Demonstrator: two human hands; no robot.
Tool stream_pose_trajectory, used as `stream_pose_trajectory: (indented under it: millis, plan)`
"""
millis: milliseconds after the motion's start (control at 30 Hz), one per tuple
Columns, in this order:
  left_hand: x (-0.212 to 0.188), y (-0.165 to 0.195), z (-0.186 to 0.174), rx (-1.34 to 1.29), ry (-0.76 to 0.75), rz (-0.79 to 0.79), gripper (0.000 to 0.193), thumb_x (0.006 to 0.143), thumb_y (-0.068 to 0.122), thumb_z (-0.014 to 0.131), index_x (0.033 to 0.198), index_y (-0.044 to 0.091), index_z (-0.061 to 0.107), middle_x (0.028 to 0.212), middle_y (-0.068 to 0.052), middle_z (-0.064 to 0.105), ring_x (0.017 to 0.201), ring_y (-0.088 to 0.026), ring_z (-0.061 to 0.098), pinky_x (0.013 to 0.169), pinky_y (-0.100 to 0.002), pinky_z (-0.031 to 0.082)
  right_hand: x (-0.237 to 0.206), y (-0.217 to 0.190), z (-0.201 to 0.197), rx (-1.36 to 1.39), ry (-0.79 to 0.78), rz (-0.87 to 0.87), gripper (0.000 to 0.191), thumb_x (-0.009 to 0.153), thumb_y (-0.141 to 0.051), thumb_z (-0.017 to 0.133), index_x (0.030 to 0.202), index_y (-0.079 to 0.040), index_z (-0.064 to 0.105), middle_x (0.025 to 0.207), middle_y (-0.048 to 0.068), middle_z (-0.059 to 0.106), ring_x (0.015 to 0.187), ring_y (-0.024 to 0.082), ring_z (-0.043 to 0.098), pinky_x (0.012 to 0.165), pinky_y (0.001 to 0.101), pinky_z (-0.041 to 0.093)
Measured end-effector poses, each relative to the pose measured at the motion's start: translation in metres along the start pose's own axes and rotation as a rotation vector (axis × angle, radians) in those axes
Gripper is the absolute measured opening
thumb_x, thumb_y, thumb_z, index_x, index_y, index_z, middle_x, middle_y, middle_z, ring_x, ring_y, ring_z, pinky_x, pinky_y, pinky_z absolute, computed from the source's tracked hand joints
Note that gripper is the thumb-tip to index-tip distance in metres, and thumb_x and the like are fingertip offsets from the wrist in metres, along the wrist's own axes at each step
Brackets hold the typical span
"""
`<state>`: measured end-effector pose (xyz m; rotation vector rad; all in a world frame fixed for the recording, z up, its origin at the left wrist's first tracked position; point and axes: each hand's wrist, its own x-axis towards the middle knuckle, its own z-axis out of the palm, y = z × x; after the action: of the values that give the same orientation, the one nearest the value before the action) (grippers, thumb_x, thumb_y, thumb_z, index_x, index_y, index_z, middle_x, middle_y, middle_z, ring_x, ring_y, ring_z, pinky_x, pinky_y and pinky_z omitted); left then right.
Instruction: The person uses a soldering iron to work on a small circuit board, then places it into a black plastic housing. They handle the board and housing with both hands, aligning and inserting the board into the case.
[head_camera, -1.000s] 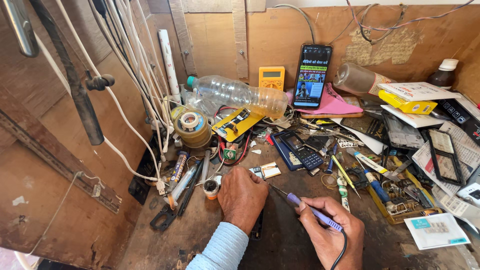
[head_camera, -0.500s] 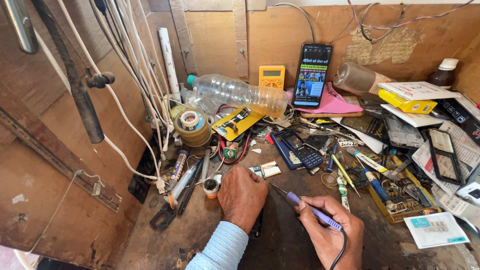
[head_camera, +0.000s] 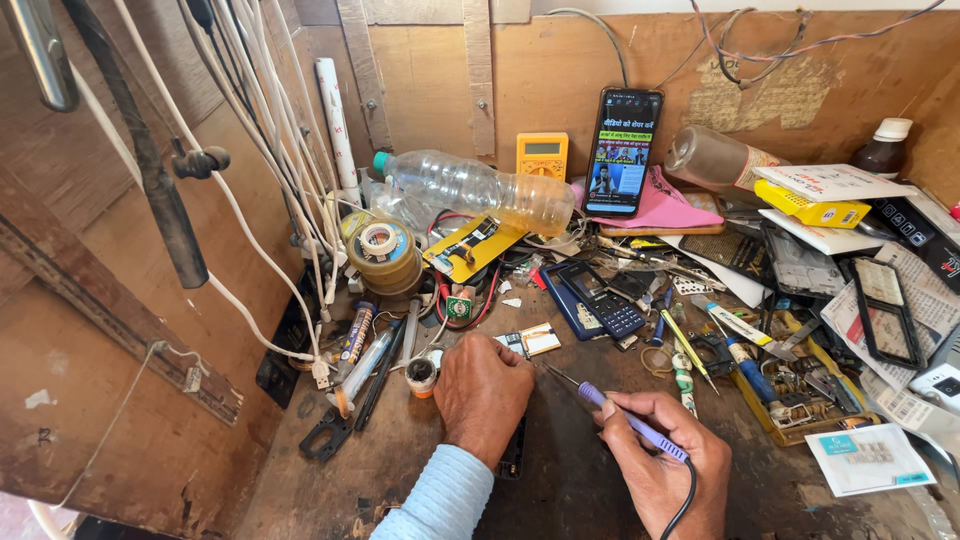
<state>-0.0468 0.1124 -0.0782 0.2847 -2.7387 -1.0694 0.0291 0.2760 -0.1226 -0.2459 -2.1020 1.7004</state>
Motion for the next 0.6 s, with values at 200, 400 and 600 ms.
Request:
stream_pose_trajectory:
  millis: [200,400,600]
  plan:
    - [-0.0062,-0.0012,-0.0020,-0.013,-0.001,0.000,0.017,0.079,0.019,0.075,0.079,0.003,0.080,0.092,-0.021,0.074,0.090,-0.037,0.073,0.083,-0.048,0.057,-0.0017,-0.0027,-0.0011,-0.032,0.006,-0.005,0.016,0.085,-0.006,0.076,0.099,0.001,0.078,0.083,0.008,0.081,0.072,0.012,0.077,0.066,0.0252,0.061]
    - [-0.0069,0.0008,-0.0013,-0.006,0.017,0.017,0.017,0.078,0.018,0.076,0.078,0.002,0.080,0.093,-0.021,0.074,0.091,-0.037,0.072,0.083,-0.049,0.056,-0.0028,-0.0041,-0.0021,-0.048,-0.012,0.026,0.014,0.083,-0.005,0.078,0.096,0.001,0.080,0.082,0.009,0.081,0.072,0.013,0.076,0.066,0.0260,0.060]
    - [-0.0023,0.0010,0.0018,0.010,0.003,-0.026,0.019,0.080,0.019,0.074,0.079,0.000,0.078,0.094,-0.023,0.074,0.093,-0.038,0.072,0.082,-0.051,0.057,-0.0031,-0.0029,-0.0011,-0.084,-0.017,0.017,0.015,0.081,-0.006,0.081,0.095,-0.001,0.082,0.080,0.008,0.081,0.072,0.009,0.072,0.065,0.0243,0.057]
